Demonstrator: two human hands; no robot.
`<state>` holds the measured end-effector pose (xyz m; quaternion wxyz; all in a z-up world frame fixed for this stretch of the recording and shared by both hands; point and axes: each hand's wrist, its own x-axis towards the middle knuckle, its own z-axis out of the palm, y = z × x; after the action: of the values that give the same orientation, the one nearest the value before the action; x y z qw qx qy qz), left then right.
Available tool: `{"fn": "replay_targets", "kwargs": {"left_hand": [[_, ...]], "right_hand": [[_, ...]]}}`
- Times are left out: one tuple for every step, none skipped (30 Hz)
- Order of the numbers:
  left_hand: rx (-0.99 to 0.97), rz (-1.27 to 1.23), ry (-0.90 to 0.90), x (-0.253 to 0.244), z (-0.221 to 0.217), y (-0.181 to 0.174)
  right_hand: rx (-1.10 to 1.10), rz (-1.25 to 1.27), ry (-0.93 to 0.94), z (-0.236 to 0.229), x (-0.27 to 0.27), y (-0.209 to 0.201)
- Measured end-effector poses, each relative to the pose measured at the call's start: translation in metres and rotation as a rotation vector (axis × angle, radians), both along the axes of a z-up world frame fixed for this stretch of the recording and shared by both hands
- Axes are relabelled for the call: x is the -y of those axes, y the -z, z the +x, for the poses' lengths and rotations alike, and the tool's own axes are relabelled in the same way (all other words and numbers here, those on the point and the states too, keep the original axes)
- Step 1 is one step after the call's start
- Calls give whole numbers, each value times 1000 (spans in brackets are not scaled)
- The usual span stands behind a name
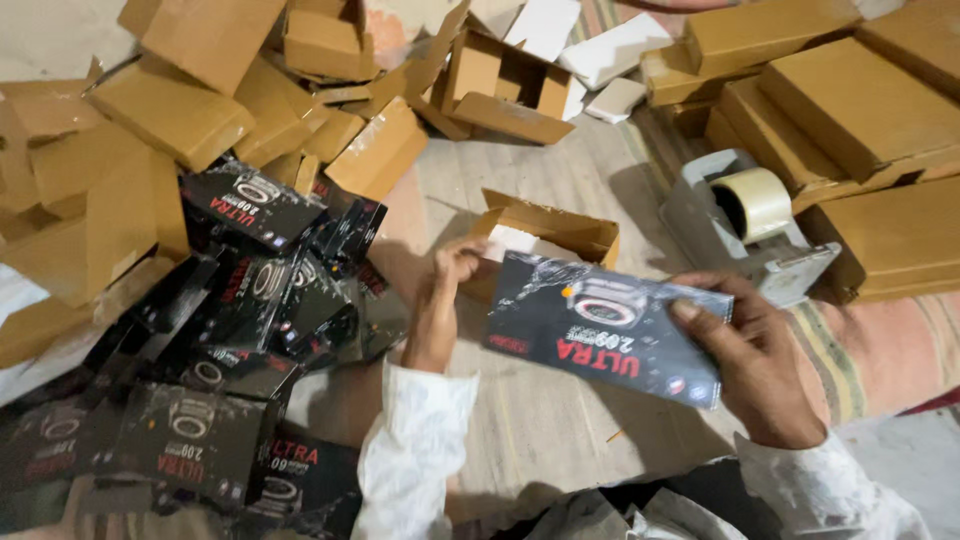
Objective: The person places small black product boxes into larger brown cardboard shipping boxes, then seals each box with clear packing tape using a handheld dispenser. The person repeats this process for multiple units, stacking the sealed boxes aside.
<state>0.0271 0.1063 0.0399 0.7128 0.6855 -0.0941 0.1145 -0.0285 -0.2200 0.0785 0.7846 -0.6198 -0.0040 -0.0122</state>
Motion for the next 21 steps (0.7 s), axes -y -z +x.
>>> {"fn": "replay_targets", "kwargs": {"left_hand": [[75, 213, -140, 1, 18, -3], [146, 501, -211, -1, 33, -6], [216, 788, -285, -3, 45, -9], [287, 1076, -357, -3, 56, -11], [50, 1115, -241, -4, 67, -16], [-184, 1144, -117, -5, 77, -21], [-418, 1166, 15, -7, 84, -26], [-423, 1207, 57, -9, 91, -30], [-432, 1246, 103, -9, 95, -32], [-440, 1285, 150, -9, 96, -32], [-410, 1344, 152, -8, 97, -32], [-380, 1402, 155, -7, 97, -30], [-348, 1464, 155, -7, 97, -29], [-256, 1428, 128, -8, 96, -27], [-173, 1390, 107, -9, 90, -22], [-91, 1352, 85, -11, 85, -18], [-234, 1363, 59, -12, 80, -15], [-377, 1371, 32, -14, 74, -13], [-509, 1373, -2, -15, 73, -16], [-466, 1233, -73, -13, 69, -18], [-428, 1092, -139, -10, 61, -18]], "right_hand": [[125, -18, 61, -3, 3, -3], [250, -37, 121, -6, 7, -7], [375, -59, 175, -9, 8, -12], [417, -165, 232, -11, 9, -18], [465, -269, 289, -10, 10, -25], [513, -373, 346, -10, 9, -34], [517, -418, 341, -9, 6, -40], [521, -464, 337, -9, 3, -46], [520, -511, 331, -9, 0, -52], [464, -618, 307, -10, -3, -59], [410, -723, 281, -8, -7, -66], [355, -826, 255, -6, -10, -73], [439, -870, 221, -2, -14, -80], [524, -912, 186, 4, -19, -86], [600, -953, 146, 8, -22, -90], [559, -981, 115, 14, -24, -92], [519, -1012, 86, 20, -26, -94], [478, -1042, 57, 26, -28, -95], [513, -1065, 57, 35, -28, -97], [548, -1089, 58, 43, -28, -97], [579, -1112, 54, 50, -28, -94]]}}
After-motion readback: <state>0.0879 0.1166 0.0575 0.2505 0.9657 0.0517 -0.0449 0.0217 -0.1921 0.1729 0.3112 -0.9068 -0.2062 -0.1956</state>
